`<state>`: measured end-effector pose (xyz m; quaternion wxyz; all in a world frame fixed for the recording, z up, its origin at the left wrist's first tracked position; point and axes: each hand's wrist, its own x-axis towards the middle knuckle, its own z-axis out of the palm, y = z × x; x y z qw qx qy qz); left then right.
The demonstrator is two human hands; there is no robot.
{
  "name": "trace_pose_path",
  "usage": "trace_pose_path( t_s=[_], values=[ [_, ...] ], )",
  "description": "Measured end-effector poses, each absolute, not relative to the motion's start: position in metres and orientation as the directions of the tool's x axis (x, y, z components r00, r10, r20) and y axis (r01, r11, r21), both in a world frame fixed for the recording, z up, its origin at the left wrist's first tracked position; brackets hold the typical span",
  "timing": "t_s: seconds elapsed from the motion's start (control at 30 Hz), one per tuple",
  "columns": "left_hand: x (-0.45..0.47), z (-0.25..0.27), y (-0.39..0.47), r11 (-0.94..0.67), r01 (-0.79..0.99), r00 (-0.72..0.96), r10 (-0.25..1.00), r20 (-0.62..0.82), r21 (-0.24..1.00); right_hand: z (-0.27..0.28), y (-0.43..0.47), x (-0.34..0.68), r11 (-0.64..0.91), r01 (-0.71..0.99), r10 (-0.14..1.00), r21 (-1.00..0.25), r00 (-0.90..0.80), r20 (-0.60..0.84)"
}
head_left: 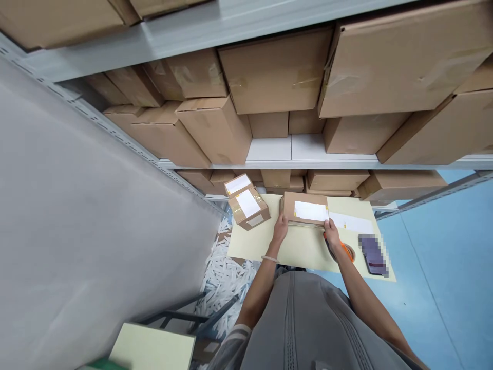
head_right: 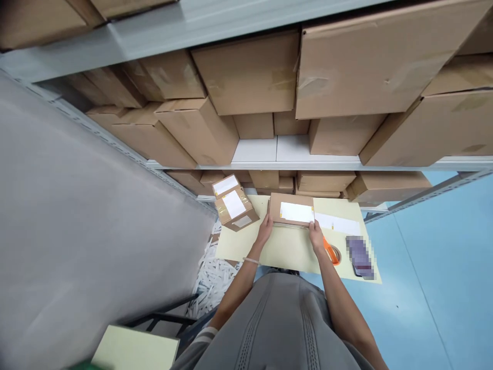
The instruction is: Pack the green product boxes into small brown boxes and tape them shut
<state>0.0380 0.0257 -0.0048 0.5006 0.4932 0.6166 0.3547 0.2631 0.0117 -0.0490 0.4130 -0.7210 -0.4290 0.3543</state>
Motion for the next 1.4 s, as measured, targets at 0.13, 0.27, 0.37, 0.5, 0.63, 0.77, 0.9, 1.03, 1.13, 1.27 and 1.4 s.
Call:
trace_pose_path(
  t_s=[0.13,0.27,0.37,0.5,0.63,0.77,0.9,1.03,1.13,1.27,1.4],
  values=[
    [0.037,0.04,0.015,0.095,0.246,-0.068,0.994,-0.081,0.965,-0.003,0.011,0.265,-0.203,0.33,0.921,-0.922,0.384,-0.066],
    [0.024,0.09,0.007,0.026,0.281,-0.198,0.98,0.031,0.959,0.061,0.031,0.248,-0.116,0.41,0.934,-0.905,0.355,0.041],
    [-0.001,0.124,0.003,0.006,0.287,-0.316,0.945,0.089,0.958,0.107,0.05,0.219,-0.056,0.468,0.96,-0.882,0.267,0.08],
    [-0.048,0.156,0.002,0.009,0.346,-0.484,0.859,0.17,0.938,0.149,0.077,0.166,0.114,0.517,0.985,-0.848,0.049,0.163],
    [-0.098,0.161,0.007,0.026,0.392,-0.59,0.774,0.23,0.919,0.163,0.104,0.11,0.163,0.626,0.986,-0.762,-0.117,0.115],
    [-0.131,0.141,0.015,0.145,0.337,-0.655,0.746,0.121,0.93,0.154,0.117,0.068,0.114,0.743,0.983,-0.66,-0.179,-0.031],
    [-0.14,0.114,0.02,0.235,0.321,-0.686,0.726,0.054,0.917,0.136,0.115,0.052,0.092,0.791,0.977,-0.605,-0.19,-0.1],
    [-0.138,0.101,0.02,0.203,0.332,-0.691,0.717,0.091,0.921,0.126,0.111,0.052,0.093,0.803,0.977,-0.589,-0.189,-0.102],
    [-0.137,0.101,0.02,0.205,0.334,-0.692,0.716,0.091,0.92,0.124,0.112,0.054,0.089,0.798,0.979,-0.596,-0.181,-0.097],
    [-0.135,0.104,0.02,0.218,0.355,-0.692,0.715,0.099,0.909,0.119,0.114,0.055,0.083,0.775,0.98,-0.627,-0.177,-0.089],
    [-0.133,0.106,0.019,0.235,0.349,-0.679,0.73,0.072,0.907,0.112,0.114,0.06,0.076,0.65,0.978,-0.756,-0.196,-0.069]
  ],
)
